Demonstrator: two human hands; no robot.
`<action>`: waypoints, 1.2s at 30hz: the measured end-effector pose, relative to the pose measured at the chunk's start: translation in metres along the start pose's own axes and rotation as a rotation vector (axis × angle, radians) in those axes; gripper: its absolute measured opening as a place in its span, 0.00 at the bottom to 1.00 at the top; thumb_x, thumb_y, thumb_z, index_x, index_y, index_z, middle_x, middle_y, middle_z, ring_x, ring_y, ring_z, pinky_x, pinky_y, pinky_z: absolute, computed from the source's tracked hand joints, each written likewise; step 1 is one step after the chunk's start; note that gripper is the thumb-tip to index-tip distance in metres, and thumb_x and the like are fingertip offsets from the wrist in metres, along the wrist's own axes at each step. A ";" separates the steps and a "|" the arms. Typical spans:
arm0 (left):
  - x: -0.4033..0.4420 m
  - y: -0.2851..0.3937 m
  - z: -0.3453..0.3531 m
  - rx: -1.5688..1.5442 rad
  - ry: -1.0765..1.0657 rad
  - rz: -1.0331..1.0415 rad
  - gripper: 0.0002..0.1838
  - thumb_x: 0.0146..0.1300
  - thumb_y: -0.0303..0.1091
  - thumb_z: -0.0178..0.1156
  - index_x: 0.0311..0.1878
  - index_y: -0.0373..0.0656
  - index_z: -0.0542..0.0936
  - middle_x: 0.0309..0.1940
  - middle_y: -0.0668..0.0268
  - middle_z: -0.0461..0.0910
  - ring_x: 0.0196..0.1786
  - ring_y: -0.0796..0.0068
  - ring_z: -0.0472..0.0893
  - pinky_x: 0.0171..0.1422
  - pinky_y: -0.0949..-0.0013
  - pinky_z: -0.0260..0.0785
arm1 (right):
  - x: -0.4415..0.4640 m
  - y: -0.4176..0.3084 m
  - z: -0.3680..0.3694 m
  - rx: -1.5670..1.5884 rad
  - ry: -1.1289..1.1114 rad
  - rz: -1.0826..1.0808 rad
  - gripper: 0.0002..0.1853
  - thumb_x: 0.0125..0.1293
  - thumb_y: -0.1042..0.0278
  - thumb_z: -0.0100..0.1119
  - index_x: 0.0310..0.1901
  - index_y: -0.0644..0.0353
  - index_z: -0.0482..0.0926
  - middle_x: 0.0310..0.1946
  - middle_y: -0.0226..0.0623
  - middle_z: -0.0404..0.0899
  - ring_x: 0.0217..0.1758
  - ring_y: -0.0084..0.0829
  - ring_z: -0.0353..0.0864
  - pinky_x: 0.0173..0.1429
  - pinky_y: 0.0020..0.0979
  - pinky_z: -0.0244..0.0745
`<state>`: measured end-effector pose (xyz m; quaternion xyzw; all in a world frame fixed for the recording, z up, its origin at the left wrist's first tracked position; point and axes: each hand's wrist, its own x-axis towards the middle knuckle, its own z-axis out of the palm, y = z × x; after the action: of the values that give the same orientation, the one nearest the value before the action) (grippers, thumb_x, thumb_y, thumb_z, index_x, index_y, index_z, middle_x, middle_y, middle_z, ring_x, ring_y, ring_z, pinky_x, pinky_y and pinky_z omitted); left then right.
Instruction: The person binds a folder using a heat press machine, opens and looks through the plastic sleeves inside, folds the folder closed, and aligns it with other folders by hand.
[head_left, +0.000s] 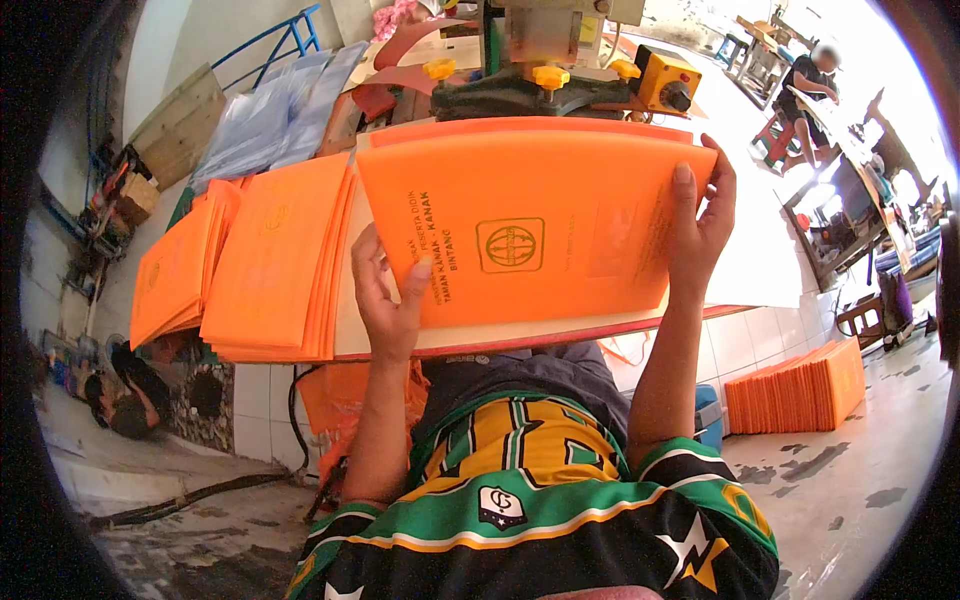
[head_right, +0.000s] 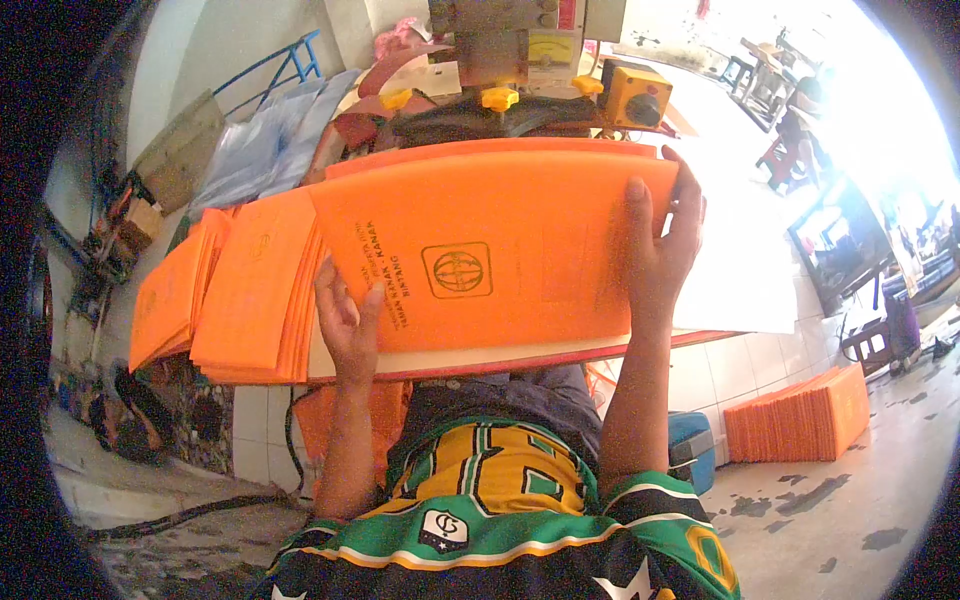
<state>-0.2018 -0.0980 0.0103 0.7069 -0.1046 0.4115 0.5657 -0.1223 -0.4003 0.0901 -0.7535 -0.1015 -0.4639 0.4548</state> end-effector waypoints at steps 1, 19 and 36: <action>-0.001 0.002 0.001 0.001 0.002 -0.002 0.29 0.63 0.40 0.61 0.62 0.39 0.64 0.57 0.60 0.67 0.59 0.70 0.70 0.60 0.63 0.66 | 0.000 -0.003 -0.001 0.001 -0.003 0.000 0.22 0.68 0.60 0.56 0.60 0.63 0.69 0.50 0.41 0.75 0.52 0.25 0.75 0.54 0.27 0.71; -0.019 0.001 -0.018 -0.386 0.037 -0.108 0.37 0.60 0.22 0.61 0.69 0.38 0.55 0.50 0.59 0.77 0.53 0.74 0.77 0.56 0.69 0.71 | -0.047 0.013 -0.029 0.538 -0.110 0.208 0.32 0.65 0.60 0.61 0.65 0.66 0.60 0.44 0.38 0.78 0.47 0.27 0.75 0.54 0.28 0.69; -0.002 0.007 -0.019 -0.309 -0.102 -0.260 0.23 0.59 0.29 0.66 0.54 0.35 0.69 0.49 0.59 0.78 0.50 0.73 0.79 0.54 0.69 0.75 | -0.072 0.035 -0.029 0.620 -0.384 0.380 0.28 0.66 0.51 0.59 0.55 0.71 0.71 0.49 0.37 0.76 0.52 0.26 0.73 0.57 0.30 0.68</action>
<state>-0.2161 -0.0841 0.0140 0.6392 -0.1030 0.2779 0.7097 -0.1588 -0.4234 0.0172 -0.6588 -0.1787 -0.1701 0.7108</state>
